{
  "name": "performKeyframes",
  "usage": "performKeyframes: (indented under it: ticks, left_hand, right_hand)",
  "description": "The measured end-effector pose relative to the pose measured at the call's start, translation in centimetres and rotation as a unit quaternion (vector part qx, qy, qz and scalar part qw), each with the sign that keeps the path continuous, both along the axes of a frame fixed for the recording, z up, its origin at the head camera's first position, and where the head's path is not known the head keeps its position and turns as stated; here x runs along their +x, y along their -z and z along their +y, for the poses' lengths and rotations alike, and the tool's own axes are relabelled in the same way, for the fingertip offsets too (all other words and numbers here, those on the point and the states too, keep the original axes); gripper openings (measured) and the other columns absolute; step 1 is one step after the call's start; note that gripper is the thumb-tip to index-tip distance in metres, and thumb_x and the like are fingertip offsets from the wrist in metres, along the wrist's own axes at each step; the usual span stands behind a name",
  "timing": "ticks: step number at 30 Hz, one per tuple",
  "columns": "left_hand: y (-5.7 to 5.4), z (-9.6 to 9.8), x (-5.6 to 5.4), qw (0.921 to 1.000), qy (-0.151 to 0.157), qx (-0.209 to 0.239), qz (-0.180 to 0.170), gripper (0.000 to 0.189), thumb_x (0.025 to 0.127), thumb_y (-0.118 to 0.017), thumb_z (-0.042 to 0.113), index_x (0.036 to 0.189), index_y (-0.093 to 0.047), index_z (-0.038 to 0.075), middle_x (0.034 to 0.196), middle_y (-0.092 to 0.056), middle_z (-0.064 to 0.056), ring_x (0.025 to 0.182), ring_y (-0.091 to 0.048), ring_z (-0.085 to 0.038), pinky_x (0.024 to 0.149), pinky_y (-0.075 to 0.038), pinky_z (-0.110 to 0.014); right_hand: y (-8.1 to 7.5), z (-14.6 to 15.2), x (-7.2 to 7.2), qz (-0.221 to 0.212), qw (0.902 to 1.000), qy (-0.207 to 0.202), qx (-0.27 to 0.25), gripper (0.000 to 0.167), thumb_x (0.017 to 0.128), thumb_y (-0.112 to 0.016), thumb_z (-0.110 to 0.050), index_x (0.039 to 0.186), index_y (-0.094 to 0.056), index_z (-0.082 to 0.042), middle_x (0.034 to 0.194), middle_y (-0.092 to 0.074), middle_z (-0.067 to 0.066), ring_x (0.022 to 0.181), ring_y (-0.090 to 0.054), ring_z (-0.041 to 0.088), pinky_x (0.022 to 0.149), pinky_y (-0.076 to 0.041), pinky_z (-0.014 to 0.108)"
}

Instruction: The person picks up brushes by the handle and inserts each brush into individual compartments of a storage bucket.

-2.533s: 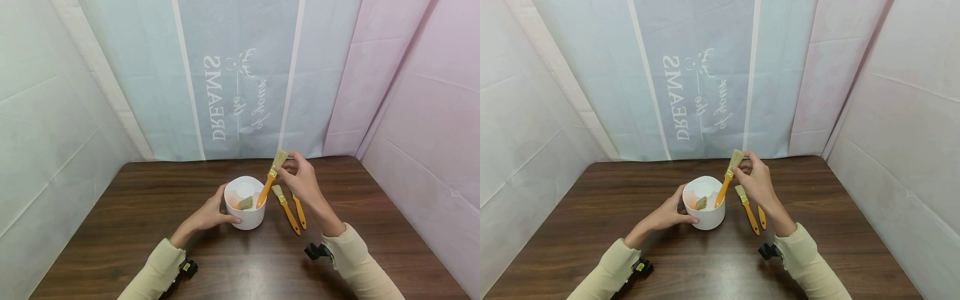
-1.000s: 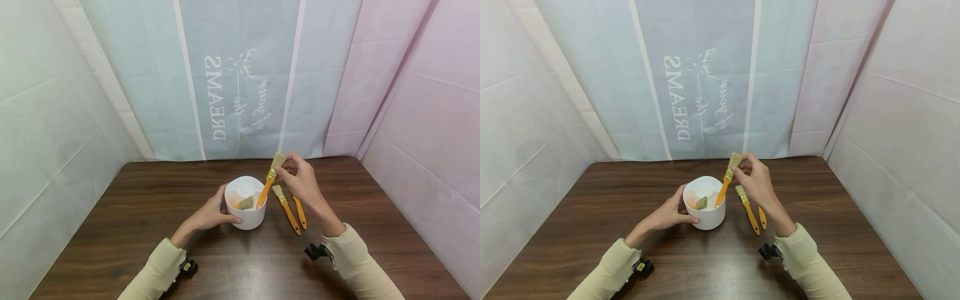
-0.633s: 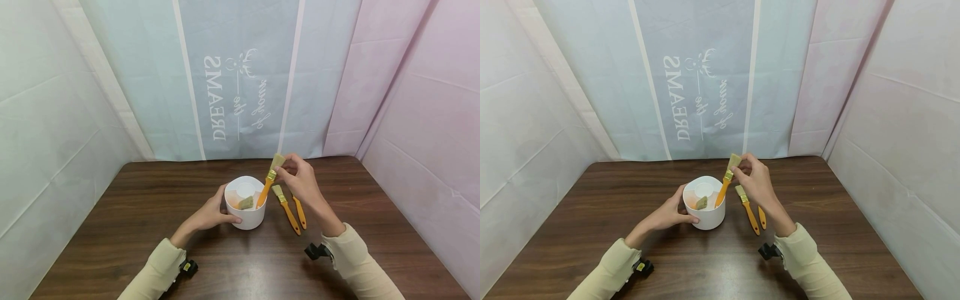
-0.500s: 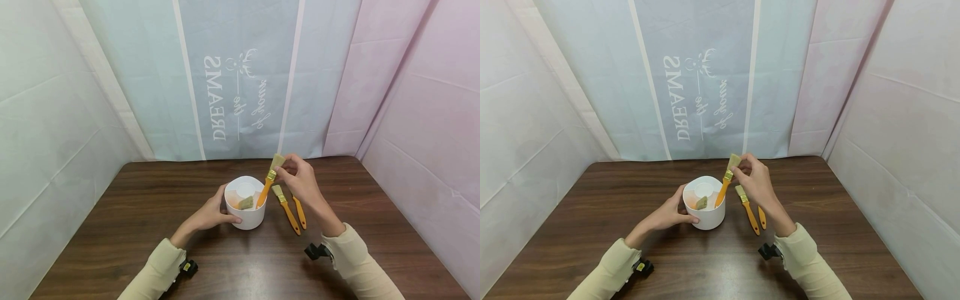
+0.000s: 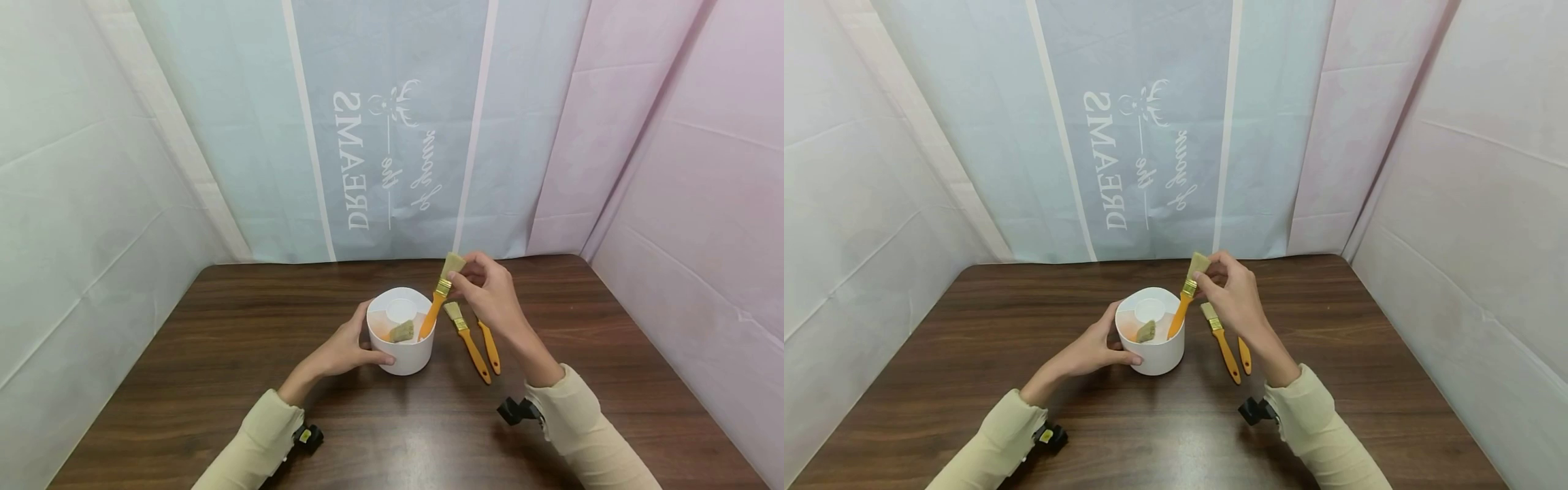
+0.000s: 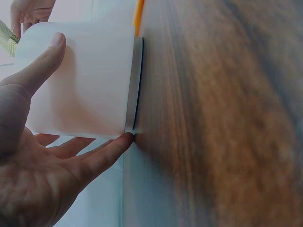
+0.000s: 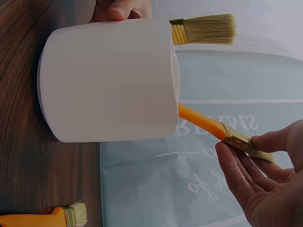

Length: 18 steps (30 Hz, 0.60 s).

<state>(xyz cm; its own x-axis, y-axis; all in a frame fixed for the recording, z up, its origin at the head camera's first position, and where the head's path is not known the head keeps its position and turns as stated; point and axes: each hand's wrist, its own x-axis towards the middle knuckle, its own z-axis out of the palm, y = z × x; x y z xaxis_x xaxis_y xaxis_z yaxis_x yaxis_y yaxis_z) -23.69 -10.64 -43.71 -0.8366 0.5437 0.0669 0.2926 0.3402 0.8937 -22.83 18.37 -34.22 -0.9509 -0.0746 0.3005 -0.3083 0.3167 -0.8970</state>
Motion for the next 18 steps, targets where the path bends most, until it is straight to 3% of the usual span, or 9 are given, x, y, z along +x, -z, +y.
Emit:
performKeyframes:
  ticks: [5, 18]
  left_hand:
    - [0.07, -0.04, -0.04, 1.0000, -0.001, -0.003, 0.001, 0.111, 0.079, -0.092, 0.027, 0.162, -0.019, 0.021, 0.159, -0.042, -0.007, 0.142, -0.048, -0.026, 0.108, -0.051, -0.047]
    - [0.01, 0.01, -0.04, 1.0000, 0.000, 0.000, -0.001, 0.111, 0.079, -0.092, 0.027, 0.162, -0.018, 0.019, 0.160, -0.040, -0.008, 0.142, -0.048, -0.028, 0.105, -0.054, -0.047]
  right_hand:
    - [-0.04, -0.06, 0.10, -0.006, 1.0000, -0.001, 0.004, 0.022, 0.100, -0.068, -0.017, 0.113, -0.061, -0.001, 0.103, -0.073, 0.022, 0.081, -0.075, 0.034, 0.071, -0.064, 0.033]
    - [-0.11, -0.12, 0.01, -0.005, 1.0000, -0.004, 0.007, 0.023, 0.099, -0.069, -0.014, 0.117, -0.062, -0.001, 0.104, -0.072, 0.023, 0.080, -0.074, 0.025, 0.070, -0.064, 0.033]
